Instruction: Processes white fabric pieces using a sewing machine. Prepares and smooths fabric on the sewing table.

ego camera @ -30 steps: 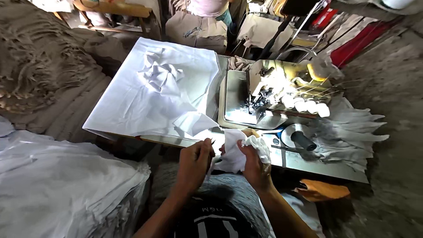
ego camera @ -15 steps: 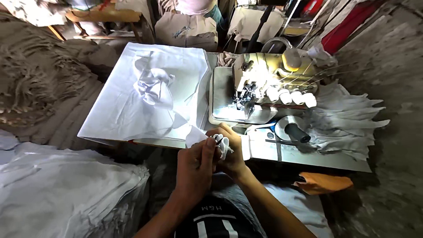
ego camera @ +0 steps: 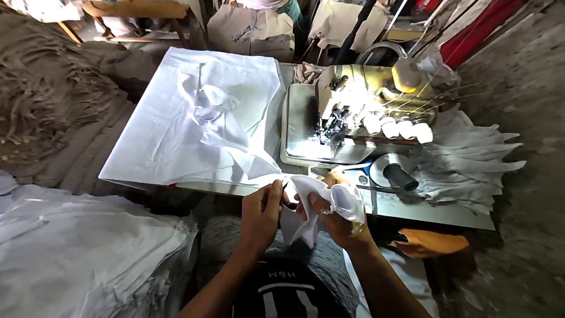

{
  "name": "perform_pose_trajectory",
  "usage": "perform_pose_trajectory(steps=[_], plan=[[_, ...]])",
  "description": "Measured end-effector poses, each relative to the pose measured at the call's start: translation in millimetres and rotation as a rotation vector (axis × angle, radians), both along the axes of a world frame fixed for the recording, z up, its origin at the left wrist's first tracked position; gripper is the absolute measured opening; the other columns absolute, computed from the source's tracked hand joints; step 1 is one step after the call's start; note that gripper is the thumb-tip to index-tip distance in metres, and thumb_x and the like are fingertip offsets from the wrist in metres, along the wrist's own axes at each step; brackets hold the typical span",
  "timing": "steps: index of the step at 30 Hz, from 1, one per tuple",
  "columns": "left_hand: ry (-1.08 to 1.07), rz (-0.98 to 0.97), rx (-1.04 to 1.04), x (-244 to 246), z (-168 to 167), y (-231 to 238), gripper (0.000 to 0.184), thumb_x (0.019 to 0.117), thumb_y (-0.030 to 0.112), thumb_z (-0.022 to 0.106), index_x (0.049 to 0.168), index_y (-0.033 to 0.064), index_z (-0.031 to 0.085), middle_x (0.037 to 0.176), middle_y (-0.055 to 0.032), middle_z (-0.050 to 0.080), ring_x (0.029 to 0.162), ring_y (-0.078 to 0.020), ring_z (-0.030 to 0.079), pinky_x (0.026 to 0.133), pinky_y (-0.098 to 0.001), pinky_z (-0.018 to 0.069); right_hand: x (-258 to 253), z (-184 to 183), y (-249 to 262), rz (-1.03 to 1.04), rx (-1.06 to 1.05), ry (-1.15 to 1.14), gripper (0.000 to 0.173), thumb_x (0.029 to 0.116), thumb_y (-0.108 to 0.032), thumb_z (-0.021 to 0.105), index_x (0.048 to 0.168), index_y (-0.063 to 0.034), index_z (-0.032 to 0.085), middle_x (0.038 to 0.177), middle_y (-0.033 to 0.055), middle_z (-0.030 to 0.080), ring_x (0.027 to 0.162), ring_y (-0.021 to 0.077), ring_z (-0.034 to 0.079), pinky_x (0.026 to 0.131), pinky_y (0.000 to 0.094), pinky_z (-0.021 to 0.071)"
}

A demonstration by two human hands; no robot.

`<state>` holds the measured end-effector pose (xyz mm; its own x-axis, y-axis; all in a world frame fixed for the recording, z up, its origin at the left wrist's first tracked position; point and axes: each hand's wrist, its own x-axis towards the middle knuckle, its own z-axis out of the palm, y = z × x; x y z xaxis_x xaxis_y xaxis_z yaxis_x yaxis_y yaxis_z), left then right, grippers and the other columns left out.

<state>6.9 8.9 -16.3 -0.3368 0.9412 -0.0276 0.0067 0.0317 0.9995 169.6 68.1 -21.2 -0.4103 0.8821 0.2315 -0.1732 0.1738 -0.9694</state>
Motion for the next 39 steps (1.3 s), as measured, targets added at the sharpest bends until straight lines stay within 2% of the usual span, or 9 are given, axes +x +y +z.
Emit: perform_pose_trajectory(steps=[5, 8, 10, 14, 18, 22, 28, 34, 39], plan=[[0.056, 0.026, 0.104, -2.6, 9.2, 9.8, 0.040, 0.1103, 0.022, 0.043, 0.084, 0.0076, 0.069, 0.065, 0.0080, 0.059, 0.052, 0.0020, 0.050, 0.049, -0.0152, 0.0432, 4.3, -8.7, -0.8, -0.053, 0.022, -0.005, 0.013, 0.0906, -0.022, 0.075, 0.095, -0.0109, 0.069, 0.083, -0.0046, 0.070, 0.071, 0.0053, 0.067, 0.065, 0.0248, 0.0588], [0.103, 0.026, 0.140, -8.4, 20.4, -0.1, 0.041, 0.1105, 0.024, 0.044, 0.083, 0.0081, 0.069, 0.065, 0.0089, 0.060, 0.051, 0.0032, 0.050, 0.047, -0.0143, 0.0425, -13.7, -11.4, 12.8, -0.057, 0.224, -0.082, 0.035, 0.0816, -0.017, 0.084, 0.107, -0.0124, 0.061, 0.096, -0.0066, 0.067, 0.089, 0.0007, 0.065, 0.081, 0.0206, 0.0577], [0.133, 0.028, 0.167, -9.6, 25.7, -7.9, 0.041, 0.1105, 0.024, 0.044, 0.081, 0.0087, 0.068, 0.066, 0.0087, 0.062, 0.051, 0.0031, 0.052, 0.047, -0.0146, 0.0442, -38.0, -20.5, 19.4, -0.071, 0.391, -0.160, 0.049, 0.0854, -0.024, 0.081, 0.123, -0.0007, 0.060, 0.097, 0.0029, 0.068, 0.086, 0.0031, 0.065, 0.081, 0.0227, 0.0577], [0.225, 0.092, 0.293, -15.4, 30.5, -14.6, 0.039, 0.1088, 0.022, 0.048, 0.076, 0.0076, 0.065, 0.063, 0.0077, 0.057, 0.052, 0.0030, 0.050, 0.047, -0.0151, 0.0416, -76.4, -16.8, 17.4, -0.159, 0.540, -0.219, 0.022, 0.0901, -0.024, 0.068, 0.089, -0.0026, 0.074, 0.083, 0.0052, 0.068, 0.082, 0.0059, 0.065, 0.076, 0.0194, 0.0537], [0.277, 0.191, 0.238, -40.8, 20.1, -22.6, 0.036, 0.1067, 0.023, 0.052, 0.076, 0.0087, 0.066, 0.062, 0.0101, 0.055, 0.052, 0.0058, 0.048, 0.047, -0.0122, 0.0394, -46.2, -3.4, 7.8, -0.025, 0.240, -0.139, 0.018, 0.0938, -0.018, 0.071, 0.104, -0.0033, 0.072, 0.101, -0.0038, 0.073, 0.098, 0.0000, 0.068, 0.091, 0.0211, 0.0581], [0.073, 0.042, -0.021, -42.0, -2.5, -21.5, 0.041, 0.1094, 0.026, 0.044, 0.081, 0.0100, 0.069, 0.064, 0.0084, 0.058, 0.051, 0.0006, 0.048, 0.048, -0.0170, 0.0404, -17.5, -3.9, 6.2, 0.094, -0.034, -0.032, 0.022, 0.0928, -0.010, 0.067, 0.112, 0.0021, 0.066, 0.100, 0.0088, 0.076, 0.091, 0.0203, 0.075, 0.086, 0.0406, 0.0637], [-0.114, -0.022, -0.034, -13.4, 0.5, -1.0, 0.044, 0.1115, 0.028, 0.039, 0.084, 0.0089, 0.068, 0.064, 0.0070, 0.056, 0.050, -0.0011, 0.046, 0.047, -0.0176, 0.0396, -7.2, 1.6, -5.2, 0.154, -0.094, 0.018, 0.012, 0.0944, -0.015, 0.067, 0.101, -0.0053, 0.070, 0.086, 0.0036, 0.074, 0.075, 0.0124, 0.071, 0.072, 0.0309, 0.0619], [0.012, 0.018, 0.103, -18.3, 14.0, -8.2, 0.043, 0.1118, 0.028, 0.040, 0.084, 0.0088, 0.067, 0.065, 0.0089, 0.057, 0.052, 0.0022, 0.048, 0.048, -0.0151, 0.0411, -3.6, -10.4, -1.4, 0.070, -0.008, -0.038, 0.013, 0.0893, -0.021, 0.075, 0.098, -0.0116, 0.072, 0.086, -0.0041, 0.073, 0.075, 0.0058, 0.069, 0.070, 0.0253, 0.0601], [0.152, 0.050, 0.211, -18.5, 25.3, -26.0, 0.044, 0.1118, 0.028, 0.040, 0.082, 0.0100, 0.067, 0.064, 0.0098, 0.057, 0.051, 0.0039, 0.047, 0.047, -0.0143, 0.0394, -41.5, -8.4, 14.2, 0.072, 0.351, -0.105, 0.051, 0.0847, -0.017, 0.082, 0.127, -0.0025, 0.058, 0.104, 0.0001, 0.069, 0.092, 0.0014, 0.066, 0.086, 0.0215, 0.0582]])
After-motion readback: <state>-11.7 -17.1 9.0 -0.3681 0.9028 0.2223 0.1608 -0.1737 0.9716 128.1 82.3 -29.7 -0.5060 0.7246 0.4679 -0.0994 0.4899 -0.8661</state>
